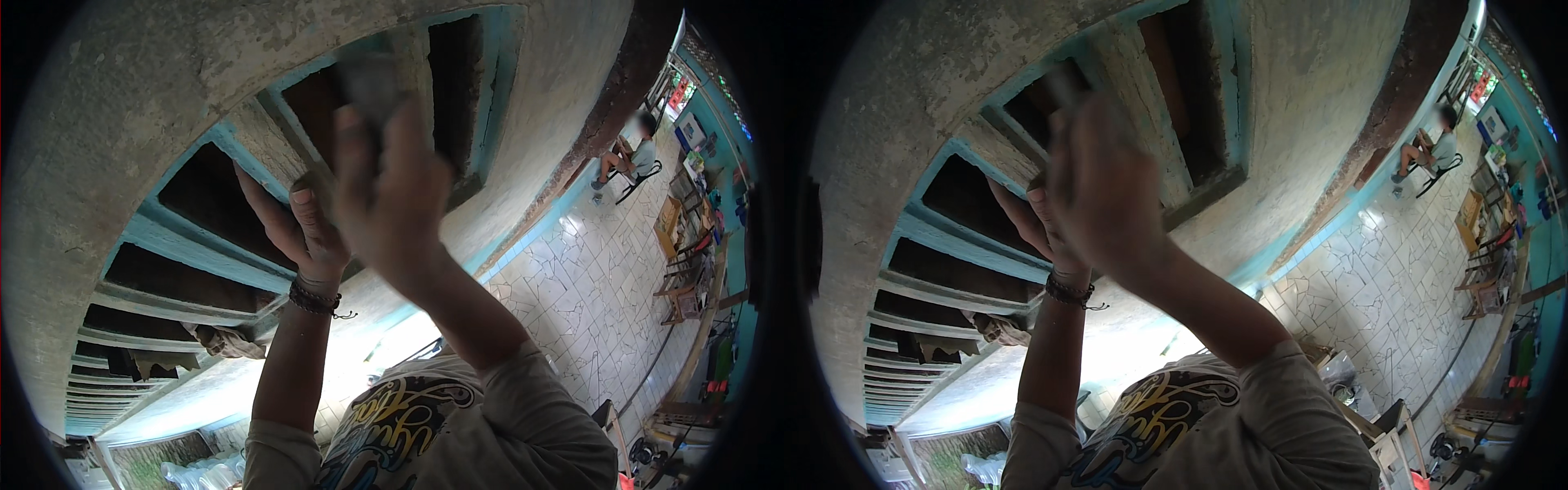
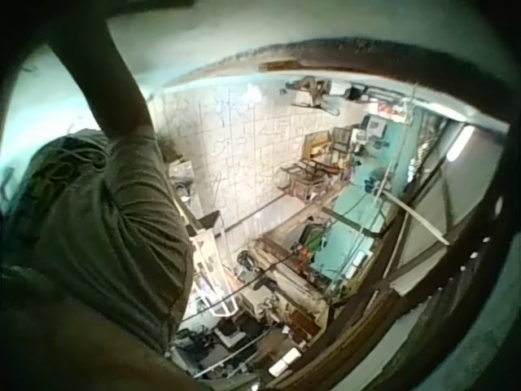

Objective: The person scrapes old paint or residue from a concrete wall vent using a scraper or putty knife.

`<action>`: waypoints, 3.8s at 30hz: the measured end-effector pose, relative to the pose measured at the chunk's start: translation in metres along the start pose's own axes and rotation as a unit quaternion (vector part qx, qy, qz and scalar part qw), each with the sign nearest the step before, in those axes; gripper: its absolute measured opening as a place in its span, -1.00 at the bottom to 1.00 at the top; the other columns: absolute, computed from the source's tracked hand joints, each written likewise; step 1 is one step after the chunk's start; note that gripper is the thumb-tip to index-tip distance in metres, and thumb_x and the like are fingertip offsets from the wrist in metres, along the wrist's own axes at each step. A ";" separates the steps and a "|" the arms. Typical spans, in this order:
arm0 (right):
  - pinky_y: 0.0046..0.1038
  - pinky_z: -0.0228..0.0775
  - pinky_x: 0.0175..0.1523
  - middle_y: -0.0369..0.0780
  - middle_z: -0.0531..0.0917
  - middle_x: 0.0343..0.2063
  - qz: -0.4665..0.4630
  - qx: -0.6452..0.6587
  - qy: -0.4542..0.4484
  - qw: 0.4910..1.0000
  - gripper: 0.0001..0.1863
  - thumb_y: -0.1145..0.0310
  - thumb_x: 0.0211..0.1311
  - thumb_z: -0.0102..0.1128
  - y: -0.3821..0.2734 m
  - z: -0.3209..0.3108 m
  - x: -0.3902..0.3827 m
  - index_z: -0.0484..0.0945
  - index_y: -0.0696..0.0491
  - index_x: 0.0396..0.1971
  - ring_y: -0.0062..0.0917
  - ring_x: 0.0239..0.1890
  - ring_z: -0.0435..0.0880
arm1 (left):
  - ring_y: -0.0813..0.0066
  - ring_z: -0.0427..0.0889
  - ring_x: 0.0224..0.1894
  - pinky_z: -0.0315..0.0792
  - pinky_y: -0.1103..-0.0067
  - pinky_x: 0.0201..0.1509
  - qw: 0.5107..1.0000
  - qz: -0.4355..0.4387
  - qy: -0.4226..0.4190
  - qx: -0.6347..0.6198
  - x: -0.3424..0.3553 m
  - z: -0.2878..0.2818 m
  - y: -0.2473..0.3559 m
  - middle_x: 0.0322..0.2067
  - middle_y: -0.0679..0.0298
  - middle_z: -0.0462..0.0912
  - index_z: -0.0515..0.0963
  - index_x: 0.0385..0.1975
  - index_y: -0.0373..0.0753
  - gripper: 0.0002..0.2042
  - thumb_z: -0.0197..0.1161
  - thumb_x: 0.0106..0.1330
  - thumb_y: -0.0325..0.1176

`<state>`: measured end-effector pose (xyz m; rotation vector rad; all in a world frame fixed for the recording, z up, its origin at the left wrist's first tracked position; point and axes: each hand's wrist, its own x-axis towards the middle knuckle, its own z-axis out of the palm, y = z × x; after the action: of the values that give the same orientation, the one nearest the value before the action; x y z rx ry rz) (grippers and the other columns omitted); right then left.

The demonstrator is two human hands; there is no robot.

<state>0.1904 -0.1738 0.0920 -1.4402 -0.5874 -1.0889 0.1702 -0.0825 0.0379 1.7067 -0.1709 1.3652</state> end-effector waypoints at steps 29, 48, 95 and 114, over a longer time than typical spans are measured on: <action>-0.45 0.43 -0.66 -0.16 0.52 -0.56 -0.010 -0.025 -0.134 0.991 -0.72 0.31 0.17 0.13 -0.025 -0.013 -0.004 0.32 0.18 -0.29 -0.41 -0.69 0.57 | 0.22 0.18 0.28 0.11 0.39 0.28 0.997 -0.025 0.003 -0.069 -0.006 0.003 -0.007 0.26 -0.09 0.11 -0.16 0.31 -0.43 -0.28 -0.09 0.39 -0.02; -0.53 0.24 -0.52 -0.31 0.45 -0.71 0.637 -0.005 -0.362 0.680 -0.77 0.26 0.31 0.02 0.064 -0.184 -0.172 0.43 0.13 -0.39 -0.66 -0.65 0.39 | -0.11 -0.31 0.39 -0.35 -0.10 0.33 0.805 0.308 -0.102 0.497 -0.007 -0.003 -0.008 0.37 0.20 -0.10 0.31 0.20 -0.14 -0.50 0.06 0.28 -0.13; -0.46 0.40 -0.22 -0.09 0.58 -0.36 0.336 0.199 -0.325 0.861 -0.72 0.26 0.32 -0.07 0.044 -0.062 -0.087 0.45 0.17 -0.17 -0.43 -0.31 0.59 | 0.69 0.37 -0.46 0.25 0.68 -0.42 0.927 -0.343 -0.069 -0.132 -0.090 0.016 0.033 -0.54 0.38 0.45 0.42 -0.47 -0.27 -0.55 -0.26 0.47 -0.05; -0.46 0.41 -0.35 -0.08 0.60 -0.45 0.258 0.226 -0.290 0.894 -0.76 0.32 0.28 -0.05 0.045 -0.048 -0.079 0.42 0.19 -0.21 -0.39 -0.41 0.64 | 0.68 0.45 -0.36 0.31 0.71 -0.33 0.915 -0.382 -0.043 -0.123 -0.072 0.014 0.037 -0.48 0.33 0.50 0.49 -0.37 -0.28 -0.52 -0.21 0.43 0.03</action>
<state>0.1804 -0.2101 -0.0040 -1.3758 -0.7553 -0.0687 0.1310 -0.1434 -0.0004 1.3915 0.2515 0.6501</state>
